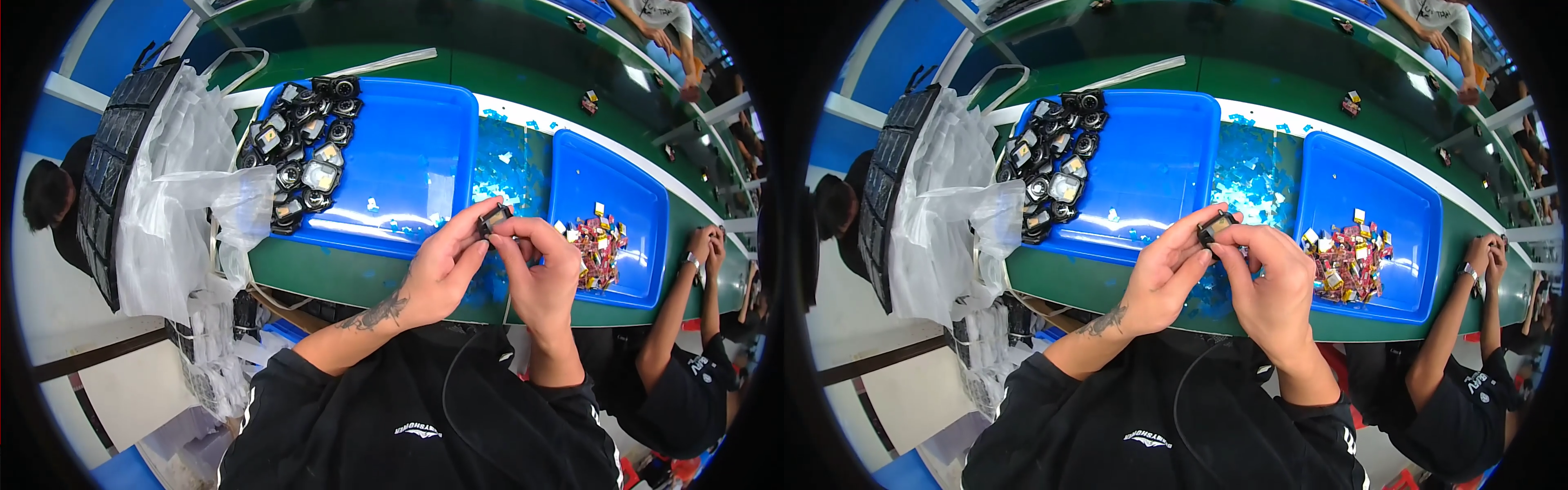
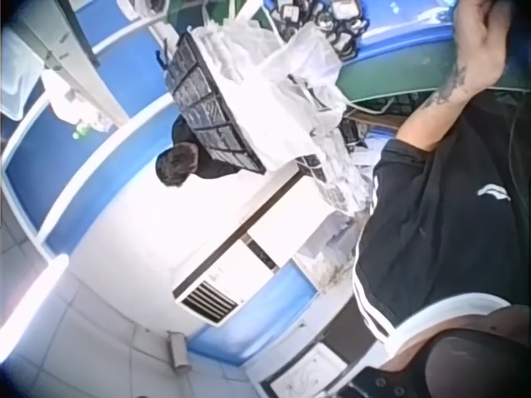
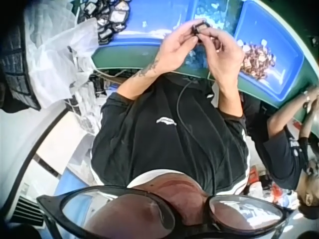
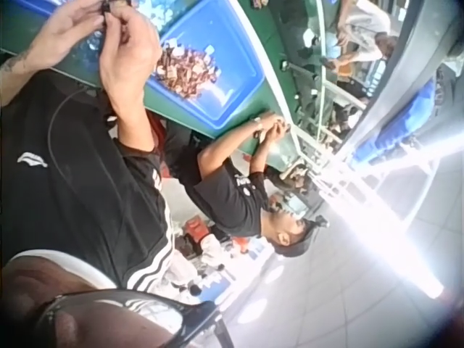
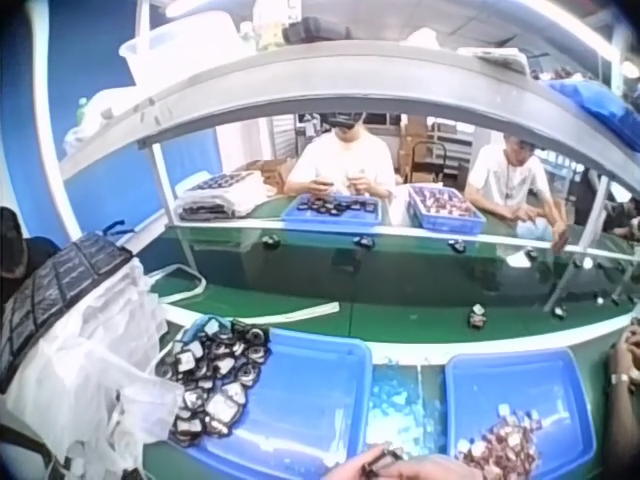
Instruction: Manually assemble small electronic components into casings on a factory assembly line.
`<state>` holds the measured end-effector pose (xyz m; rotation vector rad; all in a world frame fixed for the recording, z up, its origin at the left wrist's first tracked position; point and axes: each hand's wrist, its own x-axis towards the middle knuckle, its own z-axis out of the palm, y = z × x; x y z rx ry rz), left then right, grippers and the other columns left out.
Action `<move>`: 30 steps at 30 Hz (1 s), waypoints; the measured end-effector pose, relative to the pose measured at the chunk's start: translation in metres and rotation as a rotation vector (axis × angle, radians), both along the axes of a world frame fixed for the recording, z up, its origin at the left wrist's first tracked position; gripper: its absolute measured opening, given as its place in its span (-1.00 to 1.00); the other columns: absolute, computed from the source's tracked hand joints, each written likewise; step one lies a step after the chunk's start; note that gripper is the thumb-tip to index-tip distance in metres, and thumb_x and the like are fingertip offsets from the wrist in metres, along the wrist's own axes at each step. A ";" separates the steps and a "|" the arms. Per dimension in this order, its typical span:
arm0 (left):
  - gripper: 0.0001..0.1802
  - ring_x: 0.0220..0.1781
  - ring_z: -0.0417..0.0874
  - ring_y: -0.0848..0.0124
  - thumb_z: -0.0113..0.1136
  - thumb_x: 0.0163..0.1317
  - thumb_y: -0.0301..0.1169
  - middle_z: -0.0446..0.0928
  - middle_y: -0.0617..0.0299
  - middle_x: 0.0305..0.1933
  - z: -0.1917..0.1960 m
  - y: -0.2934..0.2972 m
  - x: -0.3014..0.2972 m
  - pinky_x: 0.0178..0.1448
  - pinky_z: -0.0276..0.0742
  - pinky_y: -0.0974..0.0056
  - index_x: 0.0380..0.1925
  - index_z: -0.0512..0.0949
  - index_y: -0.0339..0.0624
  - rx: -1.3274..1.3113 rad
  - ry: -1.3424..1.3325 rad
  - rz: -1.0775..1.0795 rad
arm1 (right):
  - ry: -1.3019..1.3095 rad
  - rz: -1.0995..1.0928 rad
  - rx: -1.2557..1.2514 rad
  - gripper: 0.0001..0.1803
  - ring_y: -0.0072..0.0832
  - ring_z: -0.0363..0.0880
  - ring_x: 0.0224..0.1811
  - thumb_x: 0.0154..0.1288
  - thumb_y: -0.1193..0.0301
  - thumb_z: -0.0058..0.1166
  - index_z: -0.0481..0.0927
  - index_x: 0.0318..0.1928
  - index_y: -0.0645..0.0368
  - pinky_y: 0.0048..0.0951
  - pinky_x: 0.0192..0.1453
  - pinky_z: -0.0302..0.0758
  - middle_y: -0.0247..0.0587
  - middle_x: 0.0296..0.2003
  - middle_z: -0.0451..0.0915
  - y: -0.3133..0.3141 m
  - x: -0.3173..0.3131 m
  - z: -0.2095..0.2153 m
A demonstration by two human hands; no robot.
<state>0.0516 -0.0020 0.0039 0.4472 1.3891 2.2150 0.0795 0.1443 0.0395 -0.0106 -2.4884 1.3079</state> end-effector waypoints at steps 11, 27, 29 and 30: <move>-0.45 0.44 0.33 0.25 -0.19 0.40 -0.70 0.31 -0.06 0.38 0.000 0.003 0.002 0.51 0.20 0.18 0.40 0.13 -0.38 -0.042 0.023 0.029 | -0.043 0.009 -0.067 -0.89 -0.51 0.37 -0.61 0.12 0.61 0.28 0.65 -0.31 0.21 -0.47 -0.50 0.33 -0.25 -0.46 0.63 0.002 -0.003 0.001; -0.50 0.29 0.47 0.38 -0.12 0.42 -0.63 0.44 0.02 0.29 -0.005 0.003 0.010 0.32 0.36 0.32 0.36 0.23 -0.32 -0.098 0.122 0.068 | 0.011 0.032 0.099 -0.84 -0.41 0.44 -0.52 0.03 0.56 0.34 0.57 -0.46 0.12 -0.37 -0.30 0.30 -0.35 -0.53 0.58 0.004 -0.001 0.007; -0.50 0.28 0.48 0.39 -0.12 0.42 -0.63 0.44 0.02 0.28 -0.002 0.002 0.010 0.32 0.36 0.33 0.35 0.24 -0.32 -0.114 0.127 0.057 | 0.035 0.042 0.122 -0.83 -0.40 0.45 -0.52 0.02 0.56 0.34 0.56 -0.47 0.12 -0.36 -0.29 0.30 -0.35 -0.53 0.59 0.005 -0.001 0.007; -0.51 0.27 0.48 0.40 -0.13 0.42 -0.63 0.44 0.02 0.28 -0.001 0.001 0.010 0.31 0.35 0.33 0.35 0.25 -0.32 -0.130 0.132 0.046 | 0.012 0.037 0.102 -0.81 -0.39 0.45 -0.52 0.01 0.56 0.35 0.55 -0.48 0.12 -0.36 -0.29 0.30 -0.34 -0.54 0.58 0.005 0.001 0.008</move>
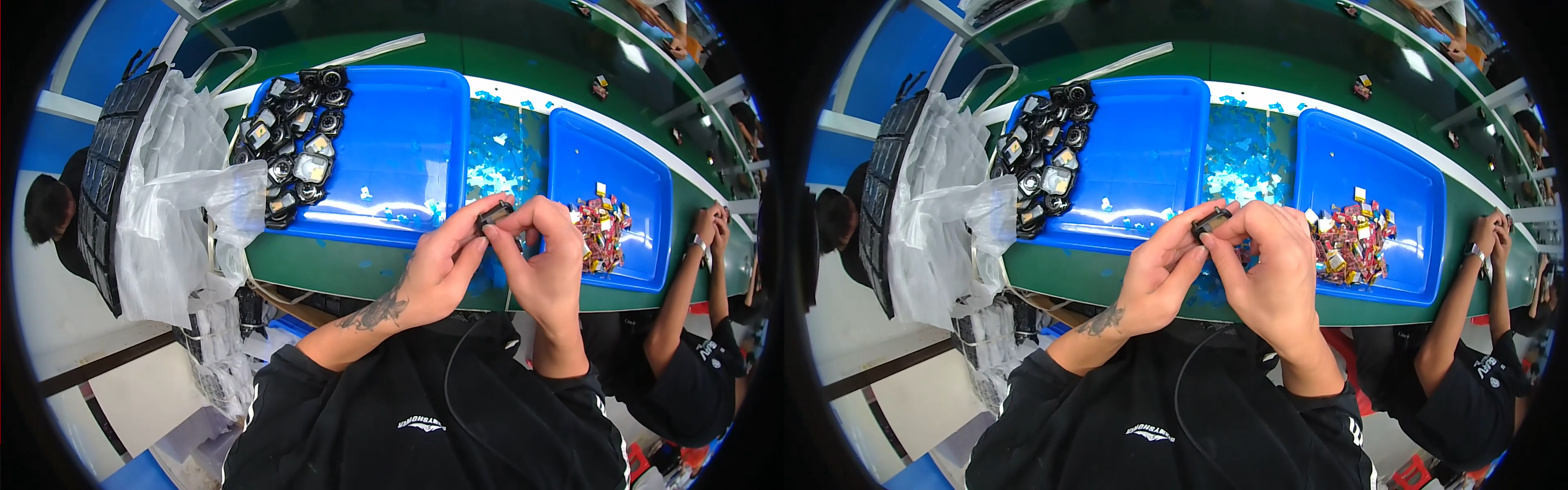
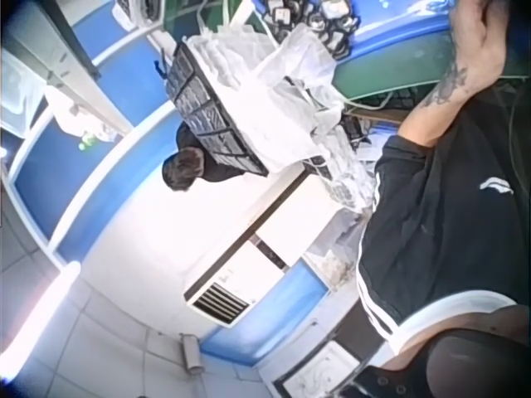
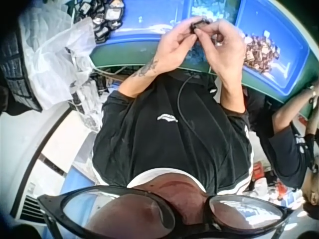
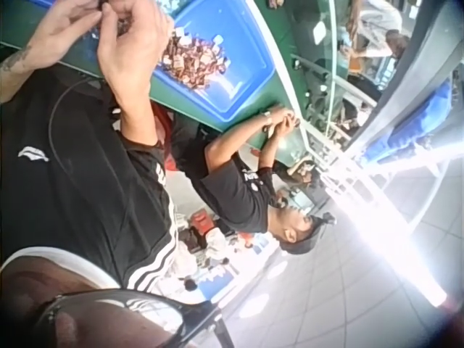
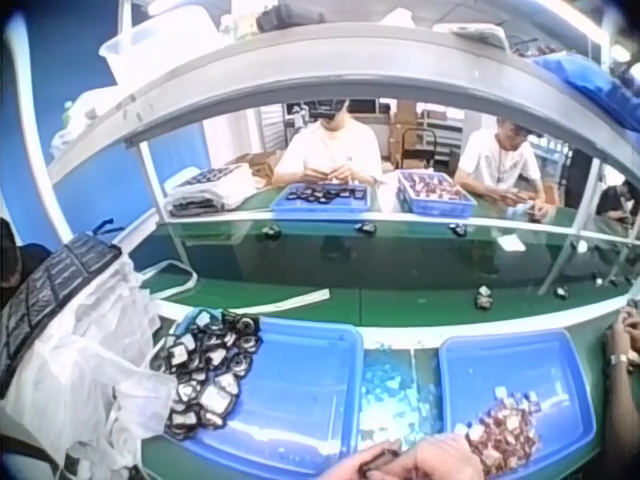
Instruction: Manually assemble small electronic components into casings on a factory assembly line.
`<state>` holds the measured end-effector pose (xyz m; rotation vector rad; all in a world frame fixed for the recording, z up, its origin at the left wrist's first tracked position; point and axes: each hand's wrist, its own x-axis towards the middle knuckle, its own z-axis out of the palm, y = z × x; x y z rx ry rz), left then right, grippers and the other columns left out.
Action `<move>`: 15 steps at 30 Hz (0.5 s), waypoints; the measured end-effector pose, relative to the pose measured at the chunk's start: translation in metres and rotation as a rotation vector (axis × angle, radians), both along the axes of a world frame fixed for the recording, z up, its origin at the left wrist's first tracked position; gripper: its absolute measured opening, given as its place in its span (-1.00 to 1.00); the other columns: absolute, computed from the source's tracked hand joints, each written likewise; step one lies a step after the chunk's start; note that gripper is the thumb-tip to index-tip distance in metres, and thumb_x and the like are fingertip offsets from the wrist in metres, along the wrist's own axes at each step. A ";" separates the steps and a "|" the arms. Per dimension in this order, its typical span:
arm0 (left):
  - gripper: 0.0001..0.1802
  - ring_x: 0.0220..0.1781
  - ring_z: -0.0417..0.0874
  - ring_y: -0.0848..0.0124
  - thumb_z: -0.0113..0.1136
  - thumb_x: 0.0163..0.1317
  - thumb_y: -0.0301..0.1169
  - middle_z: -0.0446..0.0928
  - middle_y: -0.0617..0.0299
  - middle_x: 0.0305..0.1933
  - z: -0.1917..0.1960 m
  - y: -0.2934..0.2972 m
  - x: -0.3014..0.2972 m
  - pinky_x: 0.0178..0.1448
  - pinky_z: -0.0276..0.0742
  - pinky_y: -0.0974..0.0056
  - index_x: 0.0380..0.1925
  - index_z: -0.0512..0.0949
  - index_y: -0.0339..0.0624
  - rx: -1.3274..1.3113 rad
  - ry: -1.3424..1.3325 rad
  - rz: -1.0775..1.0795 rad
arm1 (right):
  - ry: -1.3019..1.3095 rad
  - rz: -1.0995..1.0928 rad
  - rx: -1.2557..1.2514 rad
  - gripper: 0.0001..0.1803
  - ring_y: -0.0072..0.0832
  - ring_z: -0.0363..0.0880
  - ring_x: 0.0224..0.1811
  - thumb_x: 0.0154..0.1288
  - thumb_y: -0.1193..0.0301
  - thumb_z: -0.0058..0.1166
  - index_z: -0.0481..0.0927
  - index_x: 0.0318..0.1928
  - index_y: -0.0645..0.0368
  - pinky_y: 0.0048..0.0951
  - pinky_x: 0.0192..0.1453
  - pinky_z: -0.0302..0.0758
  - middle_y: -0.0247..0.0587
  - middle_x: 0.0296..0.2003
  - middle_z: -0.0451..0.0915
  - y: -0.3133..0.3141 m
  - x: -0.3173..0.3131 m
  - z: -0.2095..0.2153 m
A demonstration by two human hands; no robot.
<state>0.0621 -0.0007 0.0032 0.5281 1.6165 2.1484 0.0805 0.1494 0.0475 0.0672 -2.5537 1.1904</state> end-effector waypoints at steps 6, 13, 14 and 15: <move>-0.51 0.23 0.48 0.43 -0.15 0.42 -0.64 0.44 0.04 0.26 0.004 -0.004 0.001 0.30 0.32 0.36 0.34 0.25 -0.32 0.009 -0.078 -0.042 | -0.088 -0.051 -0.053 -0.73 -0.37 0.40 -0.54 -0.03 0.57 0.37 0.46 -0.55 0.11 -0.34 -0.29 0.29 -0.36 -0.64 0.46 0.001 0.003 -0.001; -0.49 0.31 0.47 0.32 -0.13 0.42 -0.62 0.42 -0.06 0.28 0.006 -0.003 -0.002 0.37 0.38 0.22 0.36 0.18 -0.39 0.054 -0.214 -0.043 | -0.147 0.015 -0.017 -0.72 -0.43 0.40 -0.49 -0.06 0.57 0.39 0.47 -0.47 0.16 -0.40 -0.24 0.34 -0.37 -0.62 0.41 0.002 -0.004 -0.001; -0.49 0.31 0.47 0.32 -0.13 0.42 -0.62 0.42 -0.06 0.28 0.005 -0.003 -0.001 0.37 0.38 0.22 0.36 0.18 -0.39 0.055 -0.218 -0.042 | -0.152 0.015 -0.017 -0.72 -0.43 0.40 -0.49 -0.06 0.57 0.39 0.47 -0.47 0.16 -0.40 -0.24 0.34 -0.37 -0.62 0.41 0.005 -0.003 -0.005; -0.48 0.31 0.47 0.29 -0.12 0.42 -0.61 0.41 -0.08 0.28 0.006 -0.003 -0.002 0.37 0.41 0.19 0.37 0.15 -0.36 0.145 -0.288 0.012 | -0.139 0.047 -0.293 -0.73 -0.46 0.43 -0.42 -0.06 0.57 0.39 0.51 -0.38 0.20 -0.43 -0.16 0.37 -0.35 -0.53 0.47 0.012 -0.003 -0.010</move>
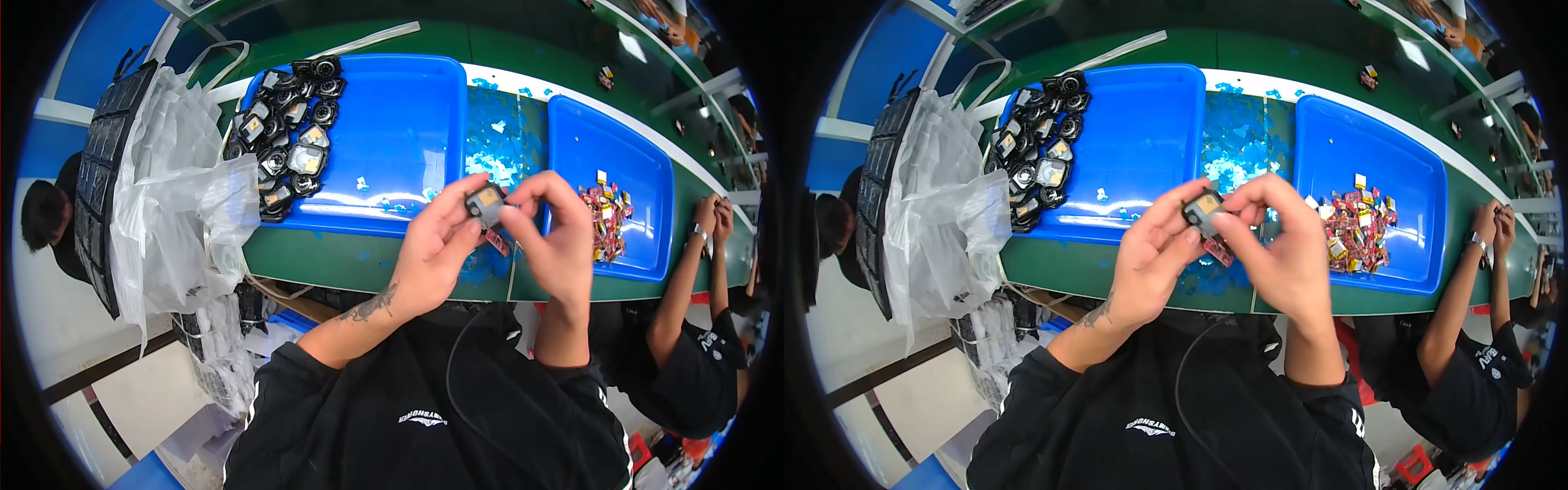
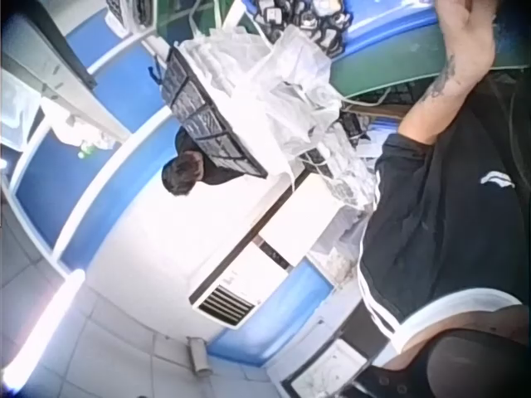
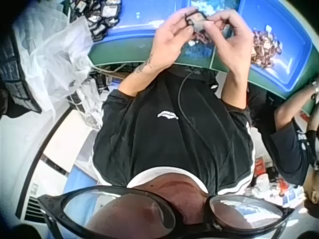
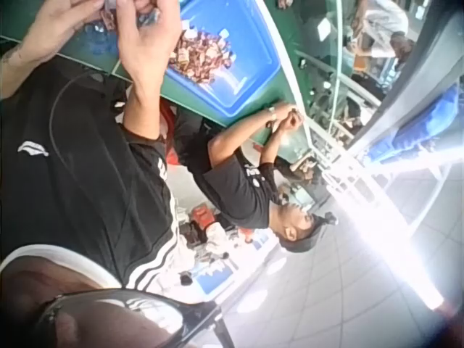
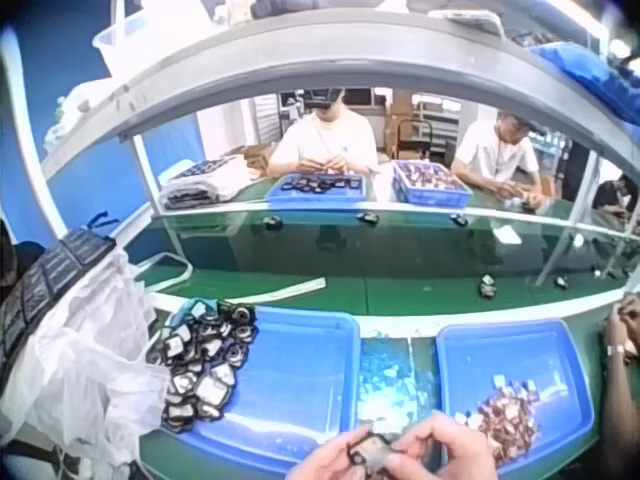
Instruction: Manually assemble small electronic components into casings on a factory assembly line.
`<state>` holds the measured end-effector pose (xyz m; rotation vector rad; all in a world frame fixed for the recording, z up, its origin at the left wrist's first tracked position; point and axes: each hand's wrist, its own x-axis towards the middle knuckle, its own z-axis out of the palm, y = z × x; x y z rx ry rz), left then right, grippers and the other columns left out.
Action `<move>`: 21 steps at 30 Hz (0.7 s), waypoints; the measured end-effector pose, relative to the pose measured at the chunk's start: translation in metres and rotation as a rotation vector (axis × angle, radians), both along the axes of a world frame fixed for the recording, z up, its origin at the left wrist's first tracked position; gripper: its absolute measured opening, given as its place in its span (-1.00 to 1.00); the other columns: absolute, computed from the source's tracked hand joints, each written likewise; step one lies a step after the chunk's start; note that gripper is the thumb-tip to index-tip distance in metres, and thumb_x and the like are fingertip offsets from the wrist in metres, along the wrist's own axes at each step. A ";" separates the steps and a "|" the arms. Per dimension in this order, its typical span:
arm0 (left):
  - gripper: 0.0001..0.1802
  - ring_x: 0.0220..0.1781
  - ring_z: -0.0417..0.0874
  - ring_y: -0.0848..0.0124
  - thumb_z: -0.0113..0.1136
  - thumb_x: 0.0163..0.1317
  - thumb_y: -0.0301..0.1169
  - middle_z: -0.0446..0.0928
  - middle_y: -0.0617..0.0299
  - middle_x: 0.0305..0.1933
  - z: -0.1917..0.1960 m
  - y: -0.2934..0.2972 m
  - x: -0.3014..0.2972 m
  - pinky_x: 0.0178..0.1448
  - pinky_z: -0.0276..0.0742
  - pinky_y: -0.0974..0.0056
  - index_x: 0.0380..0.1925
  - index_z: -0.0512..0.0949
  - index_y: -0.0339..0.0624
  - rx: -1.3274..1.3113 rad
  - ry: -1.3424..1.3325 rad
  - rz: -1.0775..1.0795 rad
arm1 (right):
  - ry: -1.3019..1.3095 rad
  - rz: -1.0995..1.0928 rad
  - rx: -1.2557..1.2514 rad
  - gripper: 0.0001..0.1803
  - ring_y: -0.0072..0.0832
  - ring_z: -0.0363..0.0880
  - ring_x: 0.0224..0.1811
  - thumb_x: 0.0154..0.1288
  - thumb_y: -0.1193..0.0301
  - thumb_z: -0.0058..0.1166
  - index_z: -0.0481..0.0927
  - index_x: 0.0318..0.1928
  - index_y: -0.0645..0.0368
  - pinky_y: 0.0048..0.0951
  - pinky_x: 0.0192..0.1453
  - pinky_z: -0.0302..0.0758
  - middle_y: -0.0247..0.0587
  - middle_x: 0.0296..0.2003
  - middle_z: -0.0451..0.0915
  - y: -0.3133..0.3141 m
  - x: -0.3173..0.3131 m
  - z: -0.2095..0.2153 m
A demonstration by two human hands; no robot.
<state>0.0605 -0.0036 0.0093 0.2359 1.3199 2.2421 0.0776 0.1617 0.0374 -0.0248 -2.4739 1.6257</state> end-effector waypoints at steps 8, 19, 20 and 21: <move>-0.59 0.25 0.51 0.31 -0.11 0.45 -0.58 0.46 -0.01 0.24 -0.004 -0.004 -0.005 0.29 0.47 0.24 0.28 0.31 -0.27 0.008 0.098 0.017 | 0.090 0.099 -0.090 -0.68 -0.50 0.60 -0.19 0.08 0.67 0.30 0.58 -0.11 0.34 -0.51 -0.10 0.51 -0.20 -0.22 0.62 0.012 0.019 -0.010; -0.70 -0.15 0.70 0.27 0.35 0.04 -0.66 0.59 0.06 0.03 0.014 -0.015 -0.010 -0.13 0.64 0.32 -0.17 0.70 -0.20 -0.644 1.070 0.218 | -0.155 0.132 -0.694 -0.92 -0.61 0.57 -0.22 0.29 0.65 0.15 0.54 -0.22 0.35 -0.63 -0.12 0.48 -0.22 -0.29 0.62 0.010 0.024 -0.004; -0.72 -0.18 0.70 0.28 0.37 0.03 -0.65 0.61 0.07 -0.02 0.014 -0.015 -0.010 -0.14 0.64 0.33 -0.20 0.70 -0.22 -0.620 1.052 0.198 | -0.194 0.162 -0.700 -0.93 -0.62 0.56 -0.23 0.29 0.63 0.14 0.53 -0.23 0.33 -0.63 -0.12 0.46 -0.24 -0.29 0.60 0.012 0.024 -0.004; -0.72 -0.18 0.70 0.28 0.37 0.03 -0.65 0.61 0.07 -0.02 0.014 -0.017 -0.009 -0.14 0.64 0.33 -0.20 0.70 -0.22 -0.619 1.051 0.196 | -0.194 0.160 -0.700 -0.93 -0.62 0.56 -0.23 0.29 0.63 0.14 0.53 -0.23 0.33 -0.63 -0.12 0.46 -0.24 -0.29 0.60 0.014 0.022 -0.005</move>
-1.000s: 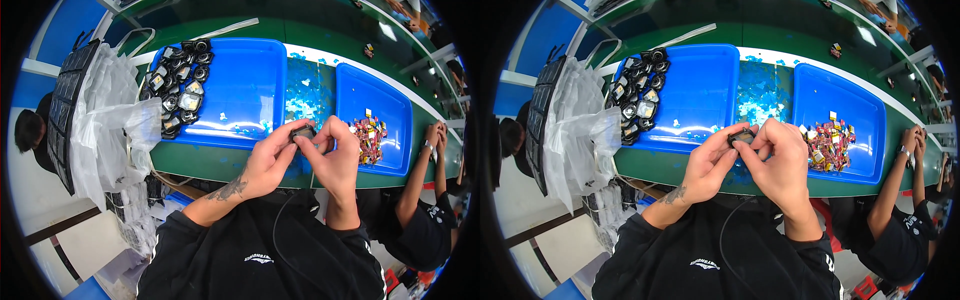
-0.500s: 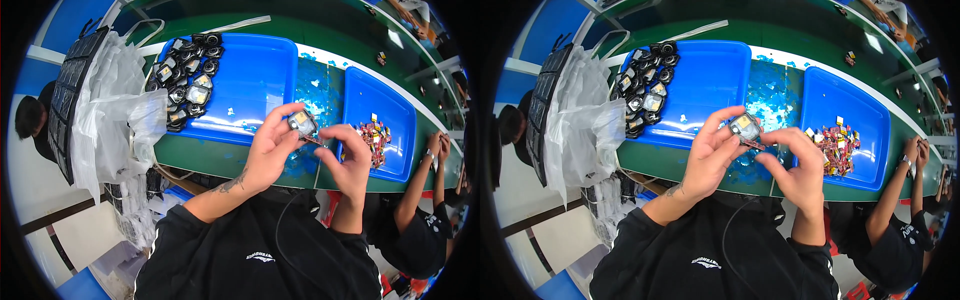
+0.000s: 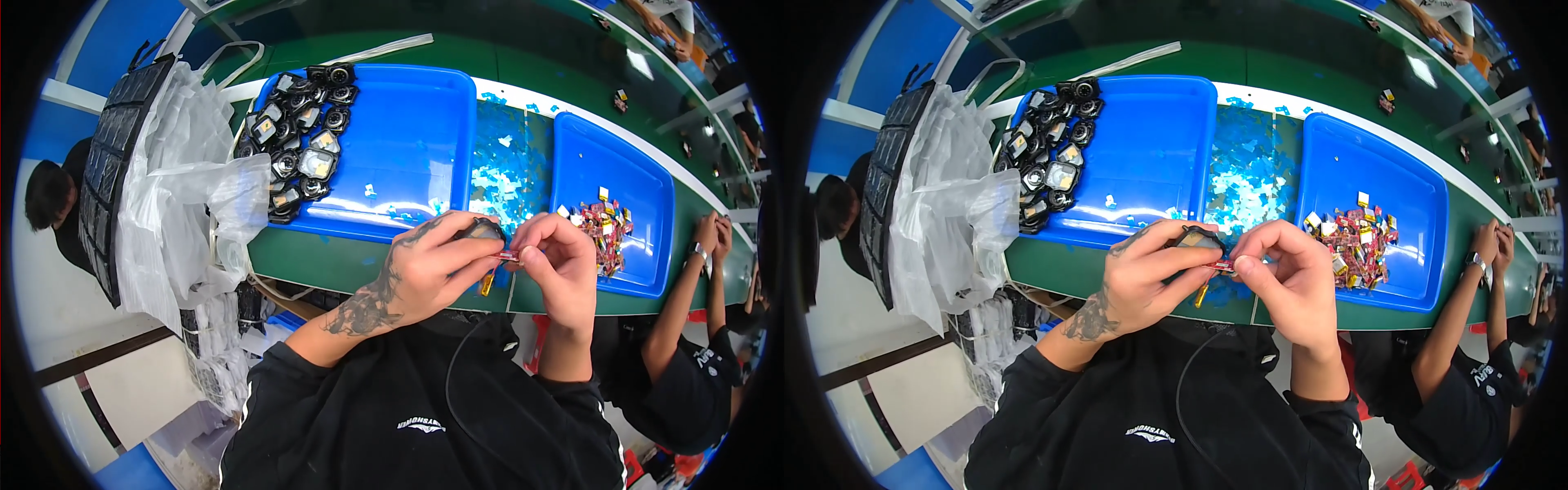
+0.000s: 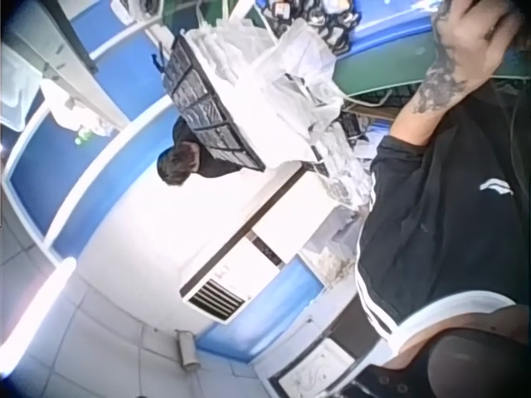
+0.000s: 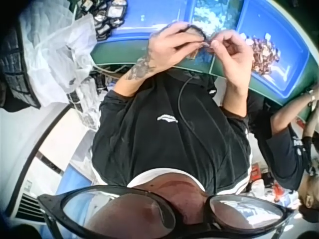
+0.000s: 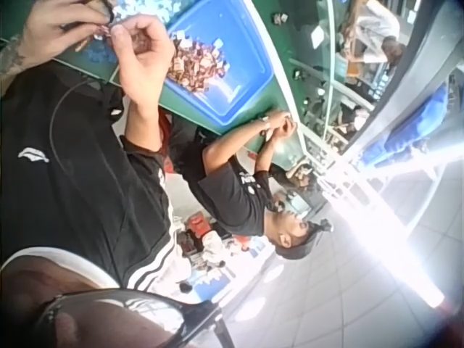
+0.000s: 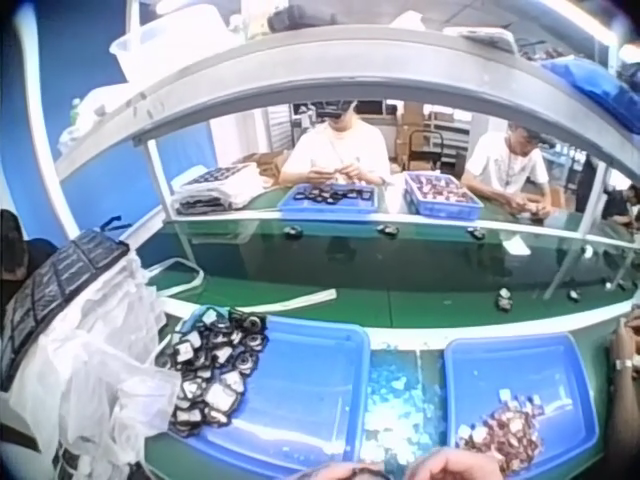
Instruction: Manually assemble small electronic components into casings on a factory assembly line.
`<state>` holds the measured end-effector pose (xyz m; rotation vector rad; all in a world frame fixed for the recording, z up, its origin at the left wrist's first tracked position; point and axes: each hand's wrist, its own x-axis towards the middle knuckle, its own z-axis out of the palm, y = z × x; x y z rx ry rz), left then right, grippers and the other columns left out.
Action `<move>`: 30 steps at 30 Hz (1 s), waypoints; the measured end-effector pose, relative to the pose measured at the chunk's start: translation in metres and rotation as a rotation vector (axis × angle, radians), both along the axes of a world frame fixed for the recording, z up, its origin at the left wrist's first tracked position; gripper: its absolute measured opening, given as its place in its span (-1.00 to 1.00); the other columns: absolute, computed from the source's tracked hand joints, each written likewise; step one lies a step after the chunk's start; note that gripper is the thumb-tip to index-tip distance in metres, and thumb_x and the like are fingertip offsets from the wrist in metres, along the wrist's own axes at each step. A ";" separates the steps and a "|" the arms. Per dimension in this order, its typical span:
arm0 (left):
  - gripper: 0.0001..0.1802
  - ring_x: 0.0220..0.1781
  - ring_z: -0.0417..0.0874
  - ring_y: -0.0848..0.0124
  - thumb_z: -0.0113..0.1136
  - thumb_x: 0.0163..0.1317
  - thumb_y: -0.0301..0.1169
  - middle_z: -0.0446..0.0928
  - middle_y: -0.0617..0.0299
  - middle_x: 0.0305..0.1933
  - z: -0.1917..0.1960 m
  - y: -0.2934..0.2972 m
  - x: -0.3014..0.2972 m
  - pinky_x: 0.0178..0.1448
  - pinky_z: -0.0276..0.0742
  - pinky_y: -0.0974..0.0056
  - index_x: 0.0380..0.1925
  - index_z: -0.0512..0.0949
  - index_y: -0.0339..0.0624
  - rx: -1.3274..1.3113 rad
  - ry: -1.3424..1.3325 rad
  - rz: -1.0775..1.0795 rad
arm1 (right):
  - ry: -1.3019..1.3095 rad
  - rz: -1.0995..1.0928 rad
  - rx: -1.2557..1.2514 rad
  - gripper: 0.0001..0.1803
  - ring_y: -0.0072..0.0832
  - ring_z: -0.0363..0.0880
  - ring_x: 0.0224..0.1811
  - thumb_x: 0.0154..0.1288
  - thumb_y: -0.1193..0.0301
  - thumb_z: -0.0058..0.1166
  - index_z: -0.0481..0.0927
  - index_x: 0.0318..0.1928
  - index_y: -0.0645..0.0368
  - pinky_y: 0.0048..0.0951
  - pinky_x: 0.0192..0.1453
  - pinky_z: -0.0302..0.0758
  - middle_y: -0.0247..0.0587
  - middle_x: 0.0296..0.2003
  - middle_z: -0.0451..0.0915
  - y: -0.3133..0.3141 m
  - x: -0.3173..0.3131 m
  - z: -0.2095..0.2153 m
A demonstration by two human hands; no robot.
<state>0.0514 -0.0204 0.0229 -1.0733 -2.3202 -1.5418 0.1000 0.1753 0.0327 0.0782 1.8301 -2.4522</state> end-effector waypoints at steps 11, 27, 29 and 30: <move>-0.84 -0.17 0.65 0.52 0.31 0.18 -0.58 0.57 0.21 -0.19 -0.003 -0.001 0.002 -0.14 0.63 0.46 -0.21 0.65 -0.32 0.185 -0.890 -0.252 | -0.001 -0.049 0.147 -0.65 -0.66 0.55 -0.21 0.15 0.71 0.24 0.47 -0.06 0.28 -0.63 -0.15 0.52 -0.31 -0.29 0.55 -0.011 0.008 0.002; -0.57 0.24 0.53 0.40 0.14 0.25 -0.67 0.50 0.19 0.15 -0.007 0.003 0.005 0.27 0.49 0.26 0.13 0.40 -0.20 0.359 -0.889 -0.231 | 0.196 -0.210 0.499 -0.66 -0.67 0.54 -0.36 0.11 0.70 0.29 0.51 -0.10 0.26 -0.61 -0.23 0.52 -0.31 -0.33 0.57 -0.022 0.003 -0.012; -0.58 0.23 0.54 0.40 0.11 0.26 -0.69 0.49 0.18 0.15 -0.007 0.005 0.007 0.27 0.49 0.28 0.12 0.40 -0.22 0.429 -0.912 -0.233 | 0.227 -0.233 0.516 -0.66 -0.65 0.54 -0.36 0.11 0.70 0.29 0.51 -0.11 0.27 -0.60 -0.24 0.52 -0.29 -0.33 0.57 -0.022 0.003 -0.014; -0.58 0.23 0.54 0.40 0.11 0.26 -0.69 0.49 0.18 0.15 -0.007 0.006 0.008 0.27 0.49 0.28 0.12 0.40 -0.22 0.429 -0.912 -0.234 | 0.227 -0.233 0.516 -0.66 -0.65 0.54 -0.36 0.11 0.70 0.29 0.51 -0.11 0.27 -0.60 -0.24 0.52 -0.29 -0.33 0.57 -0.023 0.004 -0.019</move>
